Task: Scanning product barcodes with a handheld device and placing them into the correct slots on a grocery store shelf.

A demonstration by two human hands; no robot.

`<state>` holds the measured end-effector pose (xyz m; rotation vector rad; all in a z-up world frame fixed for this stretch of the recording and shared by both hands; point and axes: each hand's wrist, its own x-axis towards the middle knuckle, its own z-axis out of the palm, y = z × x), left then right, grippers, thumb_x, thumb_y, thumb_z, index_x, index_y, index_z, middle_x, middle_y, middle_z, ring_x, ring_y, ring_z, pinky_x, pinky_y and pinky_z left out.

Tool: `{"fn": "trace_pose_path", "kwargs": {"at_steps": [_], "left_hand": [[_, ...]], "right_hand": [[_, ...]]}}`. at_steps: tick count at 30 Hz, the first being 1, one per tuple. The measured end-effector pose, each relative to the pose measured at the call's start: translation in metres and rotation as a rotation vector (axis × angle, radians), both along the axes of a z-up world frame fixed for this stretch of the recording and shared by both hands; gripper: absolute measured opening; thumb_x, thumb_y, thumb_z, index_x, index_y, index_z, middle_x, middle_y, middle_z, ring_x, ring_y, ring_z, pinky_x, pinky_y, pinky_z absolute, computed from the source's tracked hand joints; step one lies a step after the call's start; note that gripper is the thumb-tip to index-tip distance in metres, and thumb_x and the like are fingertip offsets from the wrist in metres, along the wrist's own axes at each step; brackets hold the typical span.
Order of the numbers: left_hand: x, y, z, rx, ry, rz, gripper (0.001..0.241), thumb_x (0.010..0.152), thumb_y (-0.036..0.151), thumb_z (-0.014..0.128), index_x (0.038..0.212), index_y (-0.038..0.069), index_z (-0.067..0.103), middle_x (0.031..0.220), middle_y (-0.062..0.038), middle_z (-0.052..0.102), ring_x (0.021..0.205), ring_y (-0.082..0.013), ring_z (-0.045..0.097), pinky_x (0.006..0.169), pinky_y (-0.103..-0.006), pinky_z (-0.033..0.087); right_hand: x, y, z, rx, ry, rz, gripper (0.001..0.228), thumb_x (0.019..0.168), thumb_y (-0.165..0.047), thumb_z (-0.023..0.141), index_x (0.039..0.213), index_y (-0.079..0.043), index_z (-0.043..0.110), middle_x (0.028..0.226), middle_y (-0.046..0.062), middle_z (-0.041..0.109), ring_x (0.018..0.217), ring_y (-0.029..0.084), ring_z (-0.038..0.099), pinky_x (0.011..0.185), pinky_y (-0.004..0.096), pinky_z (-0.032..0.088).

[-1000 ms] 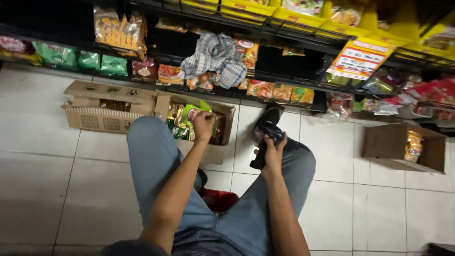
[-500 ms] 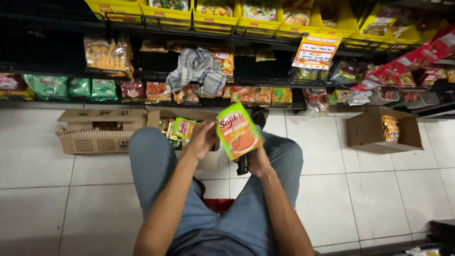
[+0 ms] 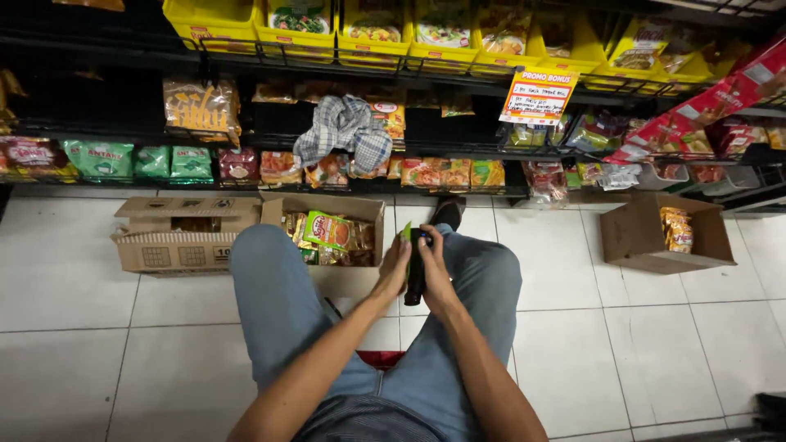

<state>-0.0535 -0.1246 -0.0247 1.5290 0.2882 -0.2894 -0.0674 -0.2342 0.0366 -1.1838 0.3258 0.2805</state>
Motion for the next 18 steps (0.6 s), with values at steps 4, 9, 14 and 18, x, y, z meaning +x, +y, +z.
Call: {"fn": "trace_pose_path", "kwargs": {"at_steps": [4,9,14,18], "left_hand": [[-0.004,0.011,-0.034,-0.495,0.317,-0.012,0.065,0.09,0.069,0.046,0.146,0.035,0.045,0.13,0.009,0.058,0.12,-0.0128,0.055,0.094,-0.035,0.047],[0.026,0.052,-0.058,-1.362,0.184,-0.091,0.06,0.111,0.054,0.063,0.15,0.011,0.048,0.137,-0.011,0.059,0.122,-0.0278,0.056,0.105,-0.0485,0.044],[0.029,0.086,0.045,-1.385,0.057,0.014,0.081,0.089,0.055,0.062,0.155,0.011,0.042,0.154,-0.013,0.05,0.142,-0.0253,0.047,0.113,-0.057,0.041],[0.028,0.096,0.058,-1.411,-0.12,-0.062,0.092,0.087,0.064,0.061,0.161,0.016,0.033,0.164,-0.012,0.037,0.151,-0.0268,0.037,0.118,-0.0591,0.037]], "right_hand": [[0.0,-0.001,-0.011,-0.106,-0.094,-0.033,0.046,0.105,-0.023,0.056,0.149,-0.024,0.042,0.135,0.012,0.055,0.119,0.023,0.055,0.098,0.034,0.05],[-0.004,0.009,0.048,-0.253,-0.099,-0.153,0.071,0.097,-0.013,0.059,0.155,-0.031,0.023,0.112,0.01,0.063,0.071,0.019,0.059,0.051,0.032,0.049],[-0.023,0.006,0.042,-0.247,-0.189,-0.103,0.073,0.098,-0.008,0.058,0.158,-0.029,0.021,0.089,0.012,0.059,0.057,0.015,0.054,0.043,0.028,0.045],[-0.047,0.023,0.065,-0.177,-0.242,-0.003,0.071,0.099,-0.005,0.057,0.157,-0.025,0.02,0.095,0.01,0.06,0.061,0.012,0.055,0.044,0.026,0.045]]}}
